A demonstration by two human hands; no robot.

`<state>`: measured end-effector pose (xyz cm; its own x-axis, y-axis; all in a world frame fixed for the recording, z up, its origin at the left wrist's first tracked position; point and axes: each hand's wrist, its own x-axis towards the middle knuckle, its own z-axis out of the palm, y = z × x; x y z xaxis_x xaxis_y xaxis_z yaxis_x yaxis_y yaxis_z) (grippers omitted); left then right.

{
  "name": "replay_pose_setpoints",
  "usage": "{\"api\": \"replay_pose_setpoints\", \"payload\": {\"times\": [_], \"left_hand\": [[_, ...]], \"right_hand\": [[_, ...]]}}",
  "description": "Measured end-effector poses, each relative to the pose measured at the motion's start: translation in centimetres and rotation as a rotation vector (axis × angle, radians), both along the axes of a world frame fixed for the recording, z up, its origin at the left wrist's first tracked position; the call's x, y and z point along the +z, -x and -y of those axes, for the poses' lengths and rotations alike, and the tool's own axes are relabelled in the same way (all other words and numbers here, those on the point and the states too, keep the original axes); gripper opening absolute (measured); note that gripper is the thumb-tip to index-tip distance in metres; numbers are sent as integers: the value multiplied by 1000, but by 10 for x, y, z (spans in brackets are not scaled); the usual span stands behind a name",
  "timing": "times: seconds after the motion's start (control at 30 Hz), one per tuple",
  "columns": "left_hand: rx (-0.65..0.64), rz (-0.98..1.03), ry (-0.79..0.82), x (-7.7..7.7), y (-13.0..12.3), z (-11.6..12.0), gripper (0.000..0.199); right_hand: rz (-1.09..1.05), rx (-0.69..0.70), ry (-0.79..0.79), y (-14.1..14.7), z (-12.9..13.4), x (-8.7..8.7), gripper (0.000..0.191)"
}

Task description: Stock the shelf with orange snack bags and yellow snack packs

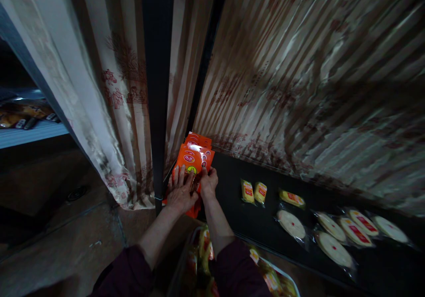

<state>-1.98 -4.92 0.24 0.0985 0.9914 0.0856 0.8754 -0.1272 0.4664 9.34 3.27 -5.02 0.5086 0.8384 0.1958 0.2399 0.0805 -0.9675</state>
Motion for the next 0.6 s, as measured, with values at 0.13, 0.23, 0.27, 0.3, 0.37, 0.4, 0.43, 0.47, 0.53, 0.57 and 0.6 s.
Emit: {"api": "replay_pose_setpoints", "payload": {"times": [0.13,0.23,0.27,0.3,0.37,0.4,0.43,0.47,0.53,0.57,0.6], "left_hand": [[-3,-3,15,0,2,0,72],[7,-10,0,-1,5,1,72],[2,-11,-6,-1,6,1,71],[-6,-11,-10,-1,6,1,70],[-28,-2,-5,-2,9,0,63],[-38,5,-1,-3,10,0,60],[-45,12,2,-3,12,-1,58],[-55,16,1,-4,14,-2,57],[-85,20,-10,-5,20,-5,57],[-97,24,-16,-5,23,-6,57],[-107,30,-25,-4,25,-5,56]], "right_hand": [[112,-65,111,1,5,9,38],[307,-80,53,7,23,19,54],[373,-67,24,10,32,21,59],[440,-41,-10,12,41,23,63],[538,14,-31,16,62,23,61],[572,37,-26,18,73,23,57],[601,53,-23,20,83,21,53],[633,75,-28,22,91,20,49],[700,158,-51,25,104,18,46],[723,201,-58,27,108,17,45],[734,236,-55,29,111,16,45]]}}
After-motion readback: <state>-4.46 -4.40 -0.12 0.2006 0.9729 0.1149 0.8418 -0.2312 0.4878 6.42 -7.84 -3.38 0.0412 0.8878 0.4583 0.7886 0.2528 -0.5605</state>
